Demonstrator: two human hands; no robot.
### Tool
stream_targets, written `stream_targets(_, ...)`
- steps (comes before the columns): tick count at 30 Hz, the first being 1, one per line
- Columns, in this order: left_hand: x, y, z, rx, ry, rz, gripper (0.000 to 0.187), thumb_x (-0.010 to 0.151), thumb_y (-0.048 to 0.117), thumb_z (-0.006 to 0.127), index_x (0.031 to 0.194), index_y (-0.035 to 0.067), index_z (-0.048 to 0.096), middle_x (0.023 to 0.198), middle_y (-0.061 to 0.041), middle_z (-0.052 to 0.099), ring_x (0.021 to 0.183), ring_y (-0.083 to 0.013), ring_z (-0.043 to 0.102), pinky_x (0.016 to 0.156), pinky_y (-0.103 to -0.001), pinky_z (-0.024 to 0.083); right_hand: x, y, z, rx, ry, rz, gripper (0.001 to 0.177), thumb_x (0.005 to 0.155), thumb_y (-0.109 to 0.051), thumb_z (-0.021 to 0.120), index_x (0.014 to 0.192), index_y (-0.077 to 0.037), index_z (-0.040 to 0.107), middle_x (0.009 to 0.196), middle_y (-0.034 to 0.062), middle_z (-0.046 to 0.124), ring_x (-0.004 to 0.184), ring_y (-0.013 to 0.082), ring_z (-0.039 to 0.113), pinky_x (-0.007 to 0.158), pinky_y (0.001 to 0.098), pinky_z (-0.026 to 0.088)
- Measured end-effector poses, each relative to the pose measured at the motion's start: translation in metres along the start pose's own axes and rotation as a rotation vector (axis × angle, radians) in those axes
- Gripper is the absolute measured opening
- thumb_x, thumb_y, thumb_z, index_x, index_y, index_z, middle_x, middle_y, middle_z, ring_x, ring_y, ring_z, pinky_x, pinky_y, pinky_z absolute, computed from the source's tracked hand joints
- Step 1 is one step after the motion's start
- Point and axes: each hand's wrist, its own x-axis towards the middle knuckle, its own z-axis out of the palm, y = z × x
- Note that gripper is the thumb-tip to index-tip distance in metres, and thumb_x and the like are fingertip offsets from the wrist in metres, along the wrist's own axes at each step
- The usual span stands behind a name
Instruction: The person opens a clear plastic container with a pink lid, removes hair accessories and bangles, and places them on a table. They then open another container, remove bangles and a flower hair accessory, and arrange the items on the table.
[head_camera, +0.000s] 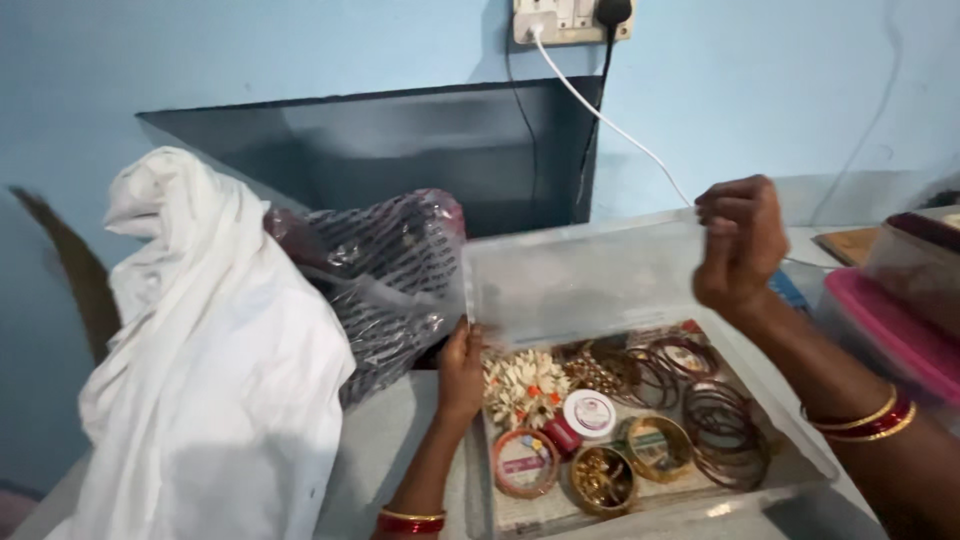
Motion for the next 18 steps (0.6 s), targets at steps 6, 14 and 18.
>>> stream_targets(6,0.014,0.009,-0.045,0.007,-0.231,-0.098,0.031,0.102,0.026,0.054,0.12,0.003,0.067,0.105,-0.007,0.075,0.096,-0.0144,0.064,0.088,-0.031,0.051,-0.01,-0.014,-0.032,0.104,0.121,-0.124,0.029,0.111,-0.019,0.036,0.093,0.003,0.044,0.088,0.0213,0.059,0.078,0.027,0.064,0.07,0.0367,0.055)
stream_targets(14,0.02,0.056,-0.097,-0.066,-0.615,-0.18,0.041,0.093,0.009,0.057,0.133,0.008,0.066,0.146,-0.008,0.063,0.138,-0.0194,0.056,0.117,-0.033,0.04,0.032,0.047,-0.072,0.379,-0.583,0.938,0.035,0.111,-0.023,0.042,0.105,0.004,0.064,0.091,0.0192,0.071,0.079,0.0268,0.073,0.073,0.0398,0.066)
stream_targets(18,0.024,0.049,-0.092,-0.223,-0.562,-0.435,0.038,0.09,0.004,0.053,0.12,0.002,0.075,0.142,-0.009,0.067,0.134,-0.0241,0.058,0.116,-0.037,0.037,0.013,0.109,-0.054,0.384,-1.139,1.063,0.036,0.098,-0.026,0.048,0.112,-0.004,0.073,0.096,0.0131,0.08,0.085,0.0244,0.078,0.069,0.0402,0.068)
